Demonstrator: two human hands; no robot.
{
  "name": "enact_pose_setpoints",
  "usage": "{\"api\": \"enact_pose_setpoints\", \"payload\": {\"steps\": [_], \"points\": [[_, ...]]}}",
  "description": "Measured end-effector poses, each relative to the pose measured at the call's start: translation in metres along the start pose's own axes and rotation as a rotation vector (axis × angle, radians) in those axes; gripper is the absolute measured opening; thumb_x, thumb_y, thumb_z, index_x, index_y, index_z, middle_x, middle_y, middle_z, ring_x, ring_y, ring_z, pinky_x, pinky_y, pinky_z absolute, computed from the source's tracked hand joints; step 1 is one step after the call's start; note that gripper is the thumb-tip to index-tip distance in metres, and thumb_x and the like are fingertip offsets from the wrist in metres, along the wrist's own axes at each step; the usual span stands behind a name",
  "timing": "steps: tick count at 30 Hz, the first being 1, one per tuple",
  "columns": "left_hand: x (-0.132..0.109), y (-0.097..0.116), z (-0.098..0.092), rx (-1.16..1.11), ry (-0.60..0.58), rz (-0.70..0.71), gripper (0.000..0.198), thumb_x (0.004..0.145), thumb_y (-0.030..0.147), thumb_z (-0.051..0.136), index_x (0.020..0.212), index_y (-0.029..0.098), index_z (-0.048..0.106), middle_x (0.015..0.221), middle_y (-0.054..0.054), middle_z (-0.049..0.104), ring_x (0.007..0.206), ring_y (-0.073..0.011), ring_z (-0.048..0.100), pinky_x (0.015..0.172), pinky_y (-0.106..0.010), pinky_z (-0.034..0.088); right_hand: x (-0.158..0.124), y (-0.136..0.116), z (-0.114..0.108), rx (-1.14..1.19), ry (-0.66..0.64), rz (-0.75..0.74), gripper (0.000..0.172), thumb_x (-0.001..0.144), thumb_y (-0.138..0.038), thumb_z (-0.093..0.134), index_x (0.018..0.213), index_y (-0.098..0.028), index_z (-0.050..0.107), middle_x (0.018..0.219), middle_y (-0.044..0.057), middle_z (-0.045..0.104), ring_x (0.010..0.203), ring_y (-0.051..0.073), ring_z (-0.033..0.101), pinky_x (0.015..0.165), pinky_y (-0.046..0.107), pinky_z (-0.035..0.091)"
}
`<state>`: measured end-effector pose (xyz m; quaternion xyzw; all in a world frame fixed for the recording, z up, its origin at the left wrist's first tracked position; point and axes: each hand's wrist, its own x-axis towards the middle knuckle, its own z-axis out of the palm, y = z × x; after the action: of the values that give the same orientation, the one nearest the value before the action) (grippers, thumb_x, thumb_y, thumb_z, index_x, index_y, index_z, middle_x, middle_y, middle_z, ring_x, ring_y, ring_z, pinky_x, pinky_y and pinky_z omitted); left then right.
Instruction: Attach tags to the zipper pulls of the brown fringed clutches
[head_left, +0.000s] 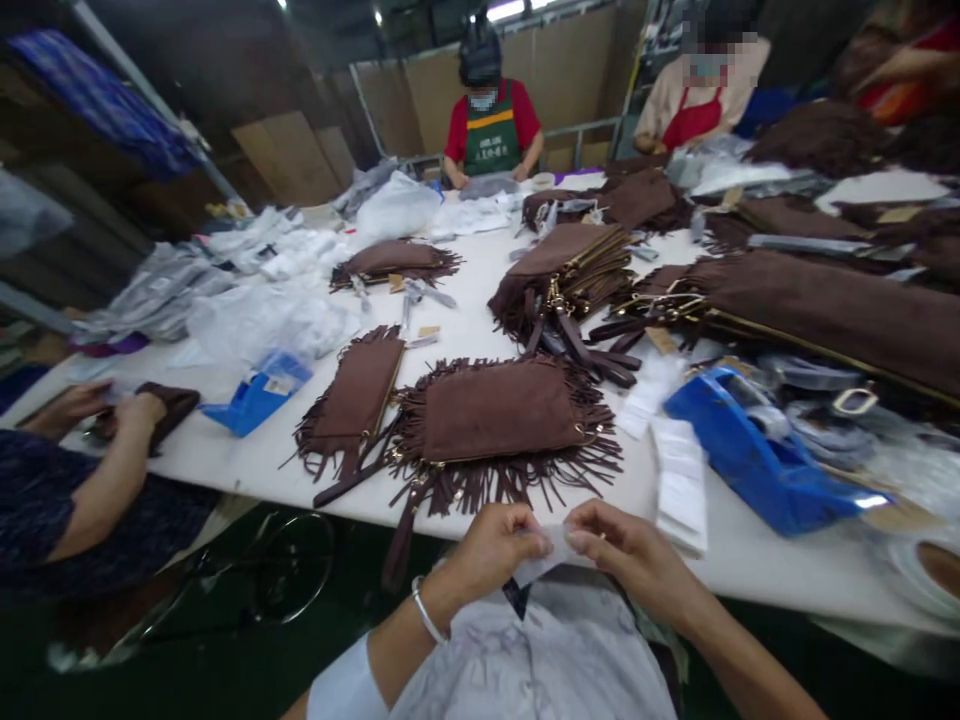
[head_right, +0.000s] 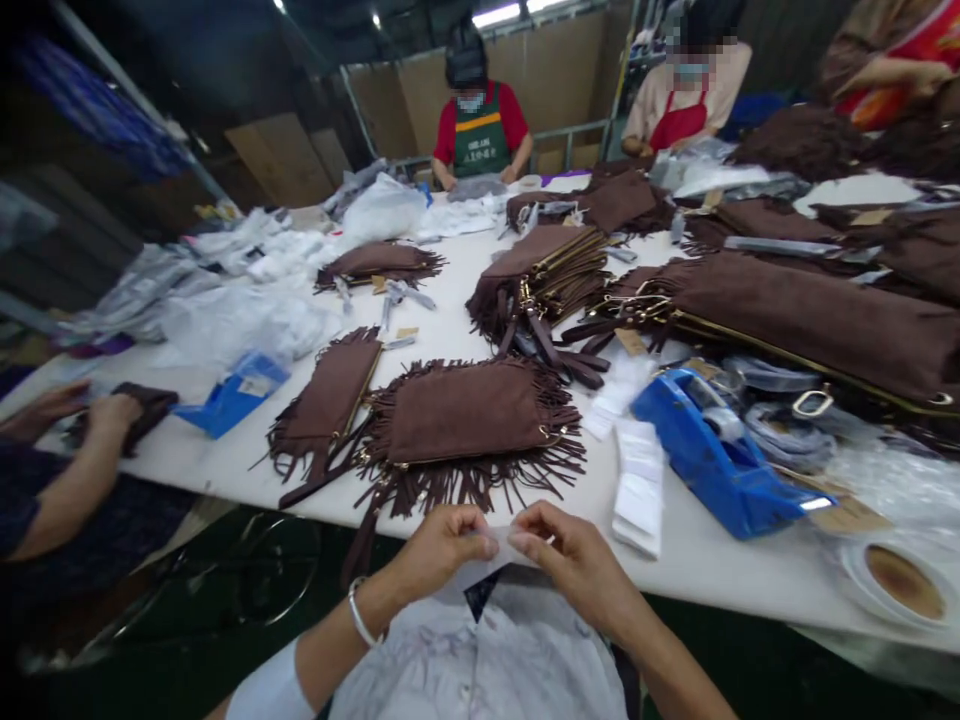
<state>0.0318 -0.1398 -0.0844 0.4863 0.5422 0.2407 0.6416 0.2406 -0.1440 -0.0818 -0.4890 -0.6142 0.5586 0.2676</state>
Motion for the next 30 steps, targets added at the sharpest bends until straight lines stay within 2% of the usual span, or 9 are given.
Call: {"api": "enact_pose_setpoints", "payload": {"steps": [3,5,7,9,12,15,18,22,30], "points": [[-0.028,-0.012,-0.027,0.003,0.05,0.038,0.017,0.073,0.028,0.064,0.063,0.014,0.06,0.058,0.003,0.052,0.056,-0.0106,0.042,0.053,-0.023,0.027,0.017,-0.015,0.036,-0.146,-0.02,-0.056,0.026,0.091,-0.041,0.051,0.08,-0.019,0.061,0.069,-0.002,0.06,0.066,0.013,0.053,0.06,0.022,0.037],[-0.044,-0.019,-0.047,-0.088,0.022,0.016,0.024,0.076,0.034,0.064,0.064,0.013,0.061,0.06,0.001,0.054,0.058,-0.0111,0.045,0.056,-0.024,0.03,0.03,-0.026,0.06,-0.275,-0.032,-0.088,0.025,0.091,-0.039,0.051,0.077,-0.02,0.06,0.068,-0.002,0.061,0.064,0.013,0.055,0.059,0.023,0.035],[-0.055,-0.029,-0.067,-0.256,-0.02,-0.015,0.028,0.074,0.039,0.068,0.073,0.012,0.063,0.069,-0.002,0.061,0.063,-0.0134,0.051,0.062,-0.025,0.036,0.045,-0.035,0.083,-0.38,-0.058,-0.124,0.026,0.091,-0.039,0.05,0.075,-0.02,0.059,0.067,-0.002,0.062,0.063,0.013,0.055,0.058,0.023,0.033],[-0.062,-0.04,-0.086,-0.401,0.004,-0.04,0.032,0.069,0.04,0.074,0.079,0.012,0.062,0.074,-0.004,0.064,0.066,-0.015,0.054,0.066,-0.027,0.039,0.06,-0.039,0.105,-0.404,-0.096,-0.142,0.028,0.091,-0.039,0.049,0.072,-0.02,0.057,0.064,-0.001,0.061,0.06,0.013,0.054,0.056,0.023,0.032],[-0.067,-0.059,-0.112,-0.432,0.123,-0.06,0.033,0.066,0.04,0.077,0.072,0.014,0.057,0.067,-0.001,0.06,0.06,-0.0126,0.05,0.061,-0.025,0.036,0.085,-0.035,0.133,-0.215,-0.127,-0.051,0.033,0.09,-0.043,0.048,0.068,-0.02,0.055,0.061,-0.001,0.061,0.057,0.012,0.055,0.053,0.021,0.034],[-0.074,-0.074,-0.133,-0.28,0.262,-0.024,0.03,0.071,0.041,0.071,0.068,0.015,0.057,0.062,0.002,0.055,0.06,-0.012,0.046,0.06,-0.024,0.033,0.11,-0.027,0.155,0.067,-0.041,0.143,0.032,0.088,-0.051,0.05,0.08,-0.02,0.056,0.061,-0.001,0.065,0.053,0.013,0.059,0.047,0.02,0.037],[-0.083,-0.081,-0.148,-0.162,0.348,0.003,0.023,0.079,0.037,0.063,0.07,0.016,0.058,0.065,0.003,0.053,0.065,-0.0132,0.046,0.063,-0.023,0.034,0.129,-0.025,0.171,0.172,0.04,0.3,0.038,0.081,-0.056,0.057,0.091,-0.019,0.054,0.059,0.0,0.066,0.048,0.014,0.061,0.037,0.018,0.032],[-0.093,-0.082,-0.157,-0.046,0.39,-0.006,0.019,0.083,0.033,0.057,0.073,0.017,0.059,0.067,0.004,0.054,0.066,-0.0141,0.048,0.063,-0.024,0.034,0.145,-0.028,0.186,0.279,0.083,0.442,0.035,0.075,-0.051,0.066,0.08,-0.019,0.052,0.057,0.0,0.066,0.044,0.011,0.058,0.034,0.016,0.03],[-0.098,-0.082,-0.162,0.09,0.436,-0.018,0.018,0.084,0.032,0.055,0.074,0.017,0.06,0.068,0.003,0.057,0.067,-0.0152,0.051,0.063,-0.024,0.035,0.149,-0.036,0.186,0.333,0.073,0.497,0.031,0.074,-0.043,0.069,0.07,-0.019,0.05,0.057,-0.001,0.064,0.043,0.008,0.055,0.035,0.015,0.029]]}}
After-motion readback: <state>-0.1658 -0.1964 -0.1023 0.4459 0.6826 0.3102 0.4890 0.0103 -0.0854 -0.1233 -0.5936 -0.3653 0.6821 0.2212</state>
